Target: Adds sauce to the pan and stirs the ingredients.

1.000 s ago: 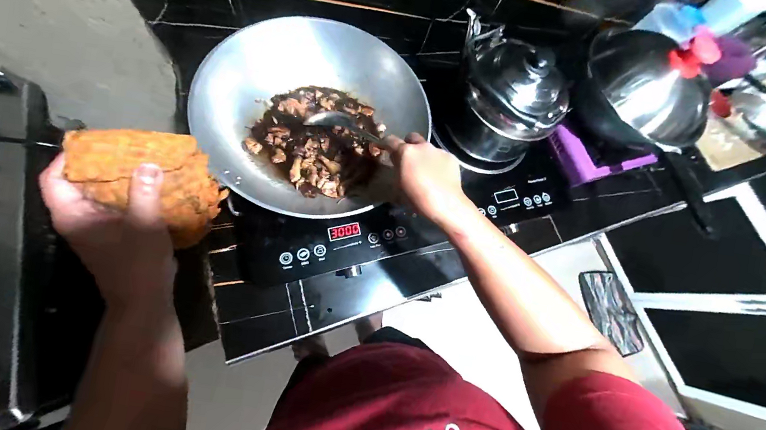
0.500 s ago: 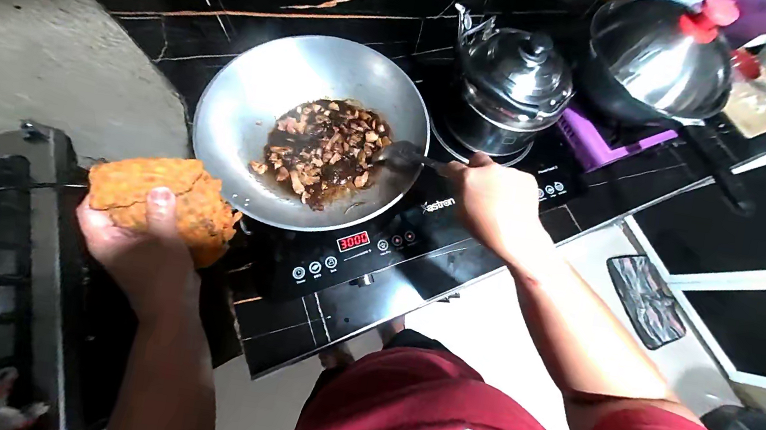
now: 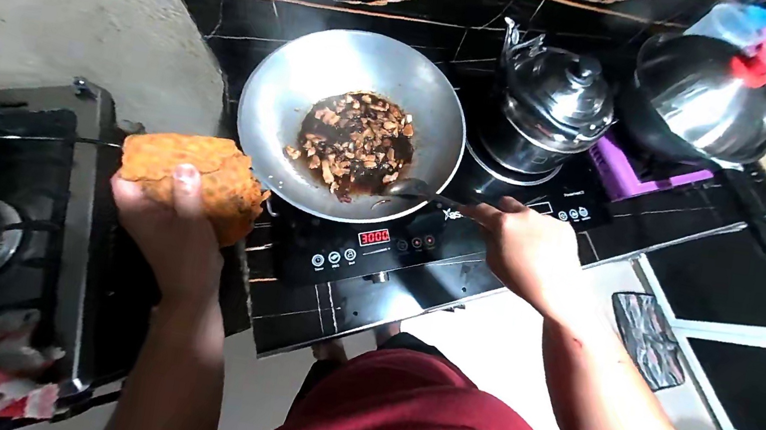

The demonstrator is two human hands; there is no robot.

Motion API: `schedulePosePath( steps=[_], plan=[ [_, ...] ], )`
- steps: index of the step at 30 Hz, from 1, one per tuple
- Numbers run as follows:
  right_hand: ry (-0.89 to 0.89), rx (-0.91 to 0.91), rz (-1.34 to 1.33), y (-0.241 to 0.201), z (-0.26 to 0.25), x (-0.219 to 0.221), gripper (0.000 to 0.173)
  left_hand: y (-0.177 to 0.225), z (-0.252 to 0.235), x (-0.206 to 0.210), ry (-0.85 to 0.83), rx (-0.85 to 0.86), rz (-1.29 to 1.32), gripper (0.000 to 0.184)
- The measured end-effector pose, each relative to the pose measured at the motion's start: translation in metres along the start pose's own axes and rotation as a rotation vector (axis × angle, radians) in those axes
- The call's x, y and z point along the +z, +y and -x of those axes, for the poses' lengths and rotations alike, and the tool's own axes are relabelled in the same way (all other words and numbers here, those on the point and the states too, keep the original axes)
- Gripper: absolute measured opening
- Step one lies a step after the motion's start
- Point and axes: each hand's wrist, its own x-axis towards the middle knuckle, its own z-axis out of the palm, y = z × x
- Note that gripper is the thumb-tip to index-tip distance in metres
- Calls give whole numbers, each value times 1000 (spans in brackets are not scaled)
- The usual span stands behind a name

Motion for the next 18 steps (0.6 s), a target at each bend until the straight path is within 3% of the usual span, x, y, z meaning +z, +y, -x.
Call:
schedulePosePath(
  steps=[4, 8, 11, 15, 18],
  plan=[
    [-76, 44, 0, -25, -20, 7, 42, 0, -2, 9, 18, -32, 52, 52],
    [-99, -98, -42, -53, -12, 4, 37, 1, -2, 10, 29, -85, 31, 56],
    [-147, -101, -46, -69, -25, 16, 41, 1, -1, 11, 41, -101, 26, 55],
    [-25, -71, -82, -81, -50, 27, 41, 5, 0, 11, 43, -132, 40, 54],
    [160, -182, -84, -97, -58, 37, 41, 2, 2, 10, 50, -134, 23, 53]
  ],
)
